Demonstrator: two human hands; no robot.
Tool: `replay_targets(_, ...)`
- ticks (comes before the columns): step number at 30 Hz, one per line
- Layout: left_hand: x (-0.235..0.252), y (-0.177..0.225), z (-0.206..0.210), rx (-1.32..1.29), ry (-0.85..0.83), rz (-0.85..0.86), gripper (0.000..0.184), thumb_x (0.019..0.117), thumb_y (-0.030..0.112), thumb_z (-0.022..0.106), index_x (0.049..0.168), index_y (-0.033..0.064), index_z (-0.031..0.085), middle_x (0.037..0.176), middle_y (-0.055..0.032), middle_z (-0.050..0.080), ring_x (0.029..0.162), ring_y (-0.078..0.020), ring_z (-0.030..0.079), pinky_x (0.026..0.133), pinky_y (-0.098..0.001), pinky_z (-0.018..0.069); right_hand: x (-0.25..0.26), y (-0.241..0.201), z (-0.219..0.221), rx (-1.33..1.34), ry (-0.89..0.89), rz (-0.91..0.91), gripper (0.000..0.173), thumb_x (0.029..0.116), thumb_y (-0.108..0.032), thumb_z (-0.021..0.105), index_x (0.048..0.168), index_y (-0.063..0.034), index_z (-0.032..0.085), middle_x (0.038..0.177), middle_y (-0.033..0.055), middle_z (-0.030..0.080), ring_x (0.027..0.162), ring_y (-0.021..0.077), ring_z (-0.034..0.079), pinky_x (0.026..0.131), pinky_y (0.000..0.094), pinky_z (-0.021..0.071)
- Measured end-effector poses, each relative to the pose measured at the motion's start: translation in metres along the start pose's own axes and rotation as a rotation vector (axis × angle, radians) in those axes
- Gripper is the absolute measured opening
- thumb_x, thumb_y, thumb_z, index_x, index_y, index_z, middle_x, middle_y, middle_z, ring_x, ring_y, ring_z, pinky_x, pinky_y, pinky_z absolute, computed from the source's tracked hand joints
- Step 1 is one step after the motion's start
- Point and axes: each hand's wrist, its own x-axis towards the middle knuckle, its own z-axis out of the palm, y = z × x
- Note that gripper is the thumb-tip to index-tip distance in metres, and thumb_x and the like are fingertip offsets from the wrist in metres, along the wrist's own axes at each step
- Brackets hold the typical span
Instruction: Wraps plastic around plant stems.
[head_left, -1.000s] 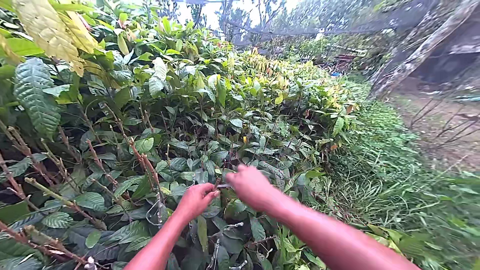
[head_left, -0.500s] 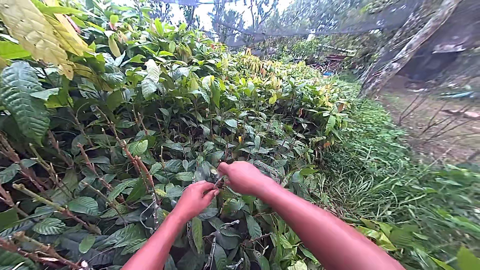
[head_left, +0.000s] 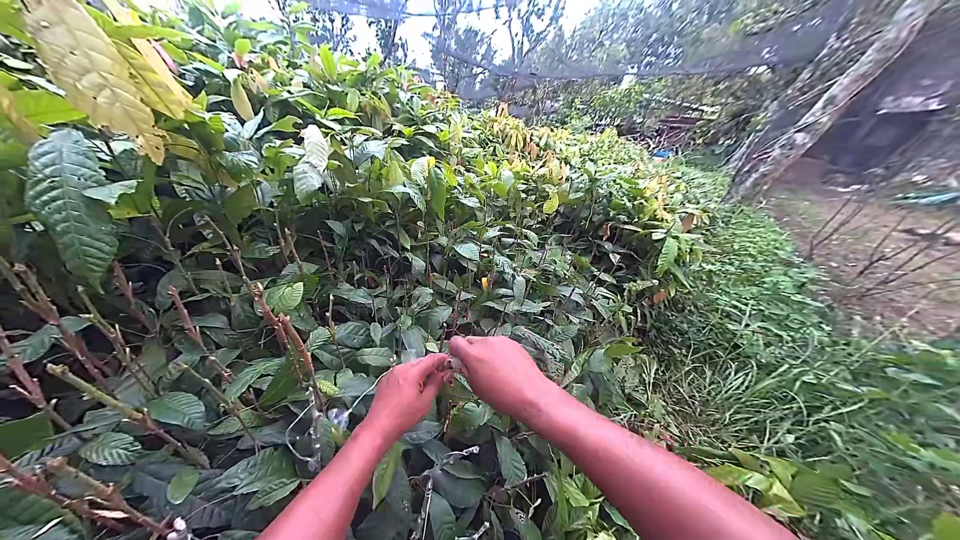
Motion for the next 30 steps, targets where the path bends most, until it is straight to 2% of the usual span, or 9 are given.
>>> replay_targets(7, 0.003, -0.015, 0.001, -0.219, 0.100, 0.006, 0.029, 0.1048, 0.031, 0.057, 0.119, 0.0107, 0.072, 0.096, -0.0026, 0.072, 0.069, -0.0074, 0.067, 0.064, -0.0264, 0.0584, -0.023, 0.002, 0.008, 0.252, -0.072, 0.044, 0.024, 0.1030, -0.019, 0.056, 0.112, -0.0021, 0.071, 0.101, 0.0162, 0.071, 0.096, 0.0305, 0.069, 0.087, 0.0503, 0.0540)
replay_targets(10, 0.004, -0.002, 0.012, -0.171, 0.077, -0.005, 0.027, 0.1011, 0.022, 0.058, 0.114, 0.0067, 0.076, 0.106, -0.0082, 0.074, 0.096, -0.0162, 0.070, 0.090, -0.0380, 0.0555, -0.020, -0.030, -0.003, 0.014, -0.110, -0.073, 0.026, 0.1033, -0.007, 0.048, 0.117, 0.0023, 0.068, 0.119, 0.0243, 0.066, 0.109, 0.0419, 0.066, 0.089, 0.0585, 0.0536)
replay_targets(12, 0.002, 0.004, 0.019, -0.137, 0.014, 0.035, 0.025, 0.1009, 0.020, 0.059, 0.109, 0.0034, 0.075, 0.106, -0.0135, 0.072, 0.103, -0.0243, 0.069, 0.096, -0.0460, 0.0527, 0.004, -0.023, -0.012, -0.071, -0.096, -0.066, 0.026, 0.1034, -0.008, 0.049, 0.119, -0.0010, 0.069, 0.131, 0.0246, 0.059, 0.111, 0.0449, 0.064, 0.086, 0.0622, 0.0536)
replay_targets(16, 0.007, -0.007, 0.003, -0.372, 0.024, -0.058, 0.027, 0.1033, 0.016, 0.057, 0.126, 0.0049, 0.068, 0.106, -0.0047, 0.072, 0.077, -0.0088, 0.069, 0.070, -0.0264, 0.0589, 0.018, 0.000, 0.014, -0.068, -0.130, 0.038, 0.031, 0.1081, -0.017, 0.043, 0.128, -0.0036, 0.063, 0.128, 0.0269, 0.061, 0.106, 0.0479, 0.066, 0.083, 0.0654, 0.0533)
replay_targets(19, 0.008, -0.006, 0.001, -0.482, 0.107, -0.072, 0.022, 0.0981, 0.009, 0.059, 0.116, 0.0030, 0.069, 0.091, 0.0009, 0.072, 0.070, -0.0024, 0.066, 0.068, -0.0222, 0.0571, 0.003, -0.037, 0.011, -0.121, -0.043, -0.070, 0.027, 0.1040, -0.006, 0.045, 0.122, 0.0045, 0.062, 0.116, 0.0266, 0.065, 0.100, 0.0458, 0.068, 0.076, 0.0596, 0.0549)
replay_targets(22, 0.008, -0.004, 0.006, -0.573, 0.091, -0.106, 0.016, 0.0976, 0.015, 0.067, 0.106, 0.0029, 0.072, 0.091, -0.0007, 0.073, 0.065, -0.0053, 0.066, 0.061, -0.0237, 0.0581, 0.032, 0.006, 0.007, -0.049, 0.016, -0.045, 0.027, 0.1061, -0.015, 0.048, 0.120, -0.0049, 0.069, 0.125, 0.0176, 0.066, 0.113, 0.0410, 0.064, 0.087, 0.0613, 0.0532)
replay_targets(26, 0.020, -0.014, -0.004, -0.587, 0.214, -0.135, 0.014, 0.0980, 0.017, 0.067, 0.102, 0.0052, 0.072, 0.085, 0.0024, 0.072, 0.058, -0.0024, 0.059, 0.052, -0.0193, 0.0490, -0.009, -0.036, 0.048, -0.024, -0.117, -0.335, 0.019, 0.0981, -0.004, 0.055, 0.111, 0.0033, 0.068, 0.115, 0.0228, 0.066, 0.093, 0.0435, 0.069, 0.073, 0.0620, 0.0553)
replay_targets(28, 0.018, -0.012, 0.004, -0.474, 0.205, -0.096, 0.014, 0.0964, 0.018, 0.067, 0.102, 0.0060, 0.072, 0.087, 0.0033, 0.071, 0.067, -0.0009, 0.062, 0.063, -0.0195, 0.0520, -0.018, -0.062, 0.035, -0.047, -0.150, -0.446, 0.019, 0.0996, -0.003, 0.054, 0.111, 0.0038, 0.068, 0.113, 0.0229, 0.066, 0.090, 0.0424, 0.068, 0.072, 0.0603, 0.0548)
replay_targets(30, 0.009, -0.005, 0.011, -0.363, 0.177, -0.052, 0.020, 0.0935, 0.012, 0.067, 0.107, -0.0027, 0.071, 0.093, -0.0084, 0.073, 0.085, -0.0119, 0.068, 0.082, -0.0331, 0.0561, 0.001, -0.044, 0.002, 0.029, 0.009, -0.325, 0.024, 0.1012, -0.006, 0.054, 0.119, -0.0019, 0.070, 0.122, 0.0209, 0.068, 0.106, 0.0429, 0.068, 0.085, 0.0627, 0.0539)
